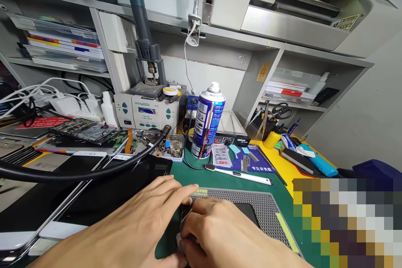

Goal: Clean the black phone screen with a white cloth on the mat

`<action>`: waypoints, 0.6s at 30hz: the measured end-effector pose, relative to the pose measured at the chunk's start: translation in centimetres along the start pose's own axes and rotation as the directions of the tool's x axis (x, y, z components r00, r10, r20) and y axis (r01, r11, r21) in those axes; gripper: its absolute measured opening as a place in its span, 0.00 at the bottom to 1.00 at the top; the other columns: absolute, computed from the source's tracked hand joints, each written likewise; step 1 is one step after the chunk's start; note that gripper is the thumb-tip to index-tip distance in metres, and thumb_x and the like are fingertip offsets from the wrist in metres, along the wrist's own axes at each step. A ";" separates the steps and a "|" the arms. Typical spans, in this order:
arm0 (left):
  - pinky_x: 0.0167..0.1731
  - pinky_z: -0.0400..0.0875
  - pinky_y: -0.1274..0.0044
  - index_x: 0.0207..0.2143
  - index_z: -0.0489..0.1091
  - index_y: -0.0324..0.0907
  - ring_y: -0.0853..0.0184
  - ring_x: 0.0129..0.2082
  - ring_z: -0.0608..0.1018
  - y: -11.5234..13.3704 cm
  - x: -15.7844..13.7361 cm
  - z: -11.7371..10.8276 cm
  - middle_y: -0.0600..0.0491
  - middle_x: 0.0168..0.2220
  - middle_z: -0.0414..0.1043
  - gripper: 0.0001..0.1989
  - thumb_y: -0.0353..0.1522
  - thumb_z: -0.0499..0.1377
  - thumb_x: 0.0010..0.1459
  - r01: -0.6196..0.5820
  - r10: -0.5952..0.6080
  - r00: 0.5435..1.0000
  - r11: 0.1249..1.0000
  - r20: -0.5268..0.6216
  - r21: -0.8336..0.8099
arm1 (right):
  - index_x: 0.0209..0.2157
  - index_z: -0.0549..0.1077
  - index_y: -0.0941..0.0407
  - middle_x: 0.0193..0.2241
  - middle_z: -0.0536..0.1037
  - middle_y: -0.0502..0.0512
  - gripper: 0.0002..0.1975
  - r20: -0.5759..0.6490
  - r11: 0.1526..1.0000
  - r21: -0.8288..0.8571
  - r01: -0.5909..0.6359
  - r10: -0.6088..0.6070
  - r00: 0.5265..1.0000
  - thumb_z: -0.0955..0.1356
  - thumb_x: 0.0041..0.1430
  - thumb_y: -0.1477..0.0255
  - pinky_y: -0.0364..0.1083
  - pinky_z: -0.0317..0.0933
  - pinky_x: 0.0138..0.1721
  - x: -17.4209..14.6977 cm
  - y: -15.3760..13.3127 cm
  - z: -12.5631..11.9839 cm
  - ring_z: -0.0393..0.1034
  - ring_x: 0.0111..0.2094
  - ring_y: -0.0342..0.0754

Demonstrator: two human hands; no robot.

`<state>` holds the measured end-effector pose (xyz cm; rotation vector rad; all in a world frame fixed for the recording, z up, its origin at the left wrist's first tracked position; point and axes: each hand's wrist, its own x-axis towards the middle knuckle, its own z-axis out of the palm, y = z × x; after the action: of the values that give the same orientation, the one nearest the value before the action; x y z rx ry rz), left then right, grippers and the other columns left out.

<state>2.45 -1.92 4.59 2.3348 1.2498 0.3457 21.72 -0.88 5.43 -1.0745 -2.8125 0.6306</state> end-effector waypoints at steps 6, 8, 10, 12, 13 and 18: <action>0.56 0.65 0.63 0.53 0.69 0.45 0.53 0.54 0.72 -0.1 0.0 0.1 0.48 0.51 0.73 0.23 0.34 0.63 0.54 -0.021 0.021 0.999 1.000 -0.030 -0.007 | 0.36 0.76 0.55 0.37 0.78 0.54 0.08 -0.018 1.000 0.007 -0.014 0.014 1.000 0.66 0.61 0.80 0.40 0.65 0.40 0.3 0.0 0.4 0.74 0.38 0.47; 0.56 0.66 0.63 0.51 0.70 0.44 0.52 0.53 0.72 -0.1 0.1 -0.2 0.48 0.50 0.74 0.22 0.35 0.63 0.53 -0.015 0.015 1.000 1.000 -0.015 -0.007 | 0.35 0.76 0.56 0.37 0.78 0.55 0.08 -0.061 1.000 -0.007 -0.006 0.005 0.998 0.66 0.62 0.80 0.41 0.66 0.41 0.4 0.2 0.6 0.74 0.39 0.48; 0.54 0.67 0.62 0.50 0.71 0.43 0.52 0.52 0.73 -0.1 0.1 -0.4 0.46 0.49 0.74 0.21 0.35 0.64 0.52 -0.005 0.005 1.000 1.000 0.025 -0.001 | 0.35 0.75 0.56 0.37 0.78 0.55 0.08 -0.104 1.000 -0.007 -0.005 0.005 0.995 0.65 0.62 0.80 0.42 0.66 0.42 0.5 0.4 0.8 0.74 0.39 0.48; 0.53 0.68 0.61 0.49 0.72 0.43 0.51 0.52 0.73 -0.1 0.2 -0.4 0.45 0.50 0.74 0.22 0.36 0.65 0.51 -0.004 0.004 0.999 1.000 0.043 0.002 | 0.34 0.75 0.56 0.38 0.77 0.55 0.09 -0.134 1.000 0.006 -0.010 0.011 0.991 0.64 0.63 0.81 0.41 0.66 0.42 0.7 0.7 0.9 0.74 0.39 0.48; 0.53 0.68 0.62 0.50 0.72 0.43 0.51 0.51 0.74 -0.1 0.2 -0.4 0.45 0.50 0.74 0.23 0.36 0.66 0.51 -0.002 0.002 0.999 1.000 0.033 0.005 | 0.34 0.75 0.56 0.37 0.77 0.55 0.10 -0.146 1.000 0.014 -0.011 0.013 0.989 0.64 0.63 0.82 0.41 0.67 0.41 0.7 0.9 1.0 0.74 0.38 0.48; 0.52 0.68 0.62 0.50 0.72 0.44 0.50 0.52 0.73 -0.1 0.2 0.0 0.46 0.49 0.74 0.25 0.39 0.68 0.49 0.019 -0.018 1.000 0.999 -0.016 0.037 | 0.36 0.76 0.56 0.35 0.76 0.55 0.11 -0.176 1.000 0.014 0.000 0.002 0.984 0.64 0.63 0.83 0.42 0.68 0.40 0.9 1.9 1.5 0.74 0.36 0.47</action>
<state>2.48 -1.68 4.54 2.3547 1.2950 0.3386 21.97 0.46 3.26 -1.0726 -2.6531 0.5256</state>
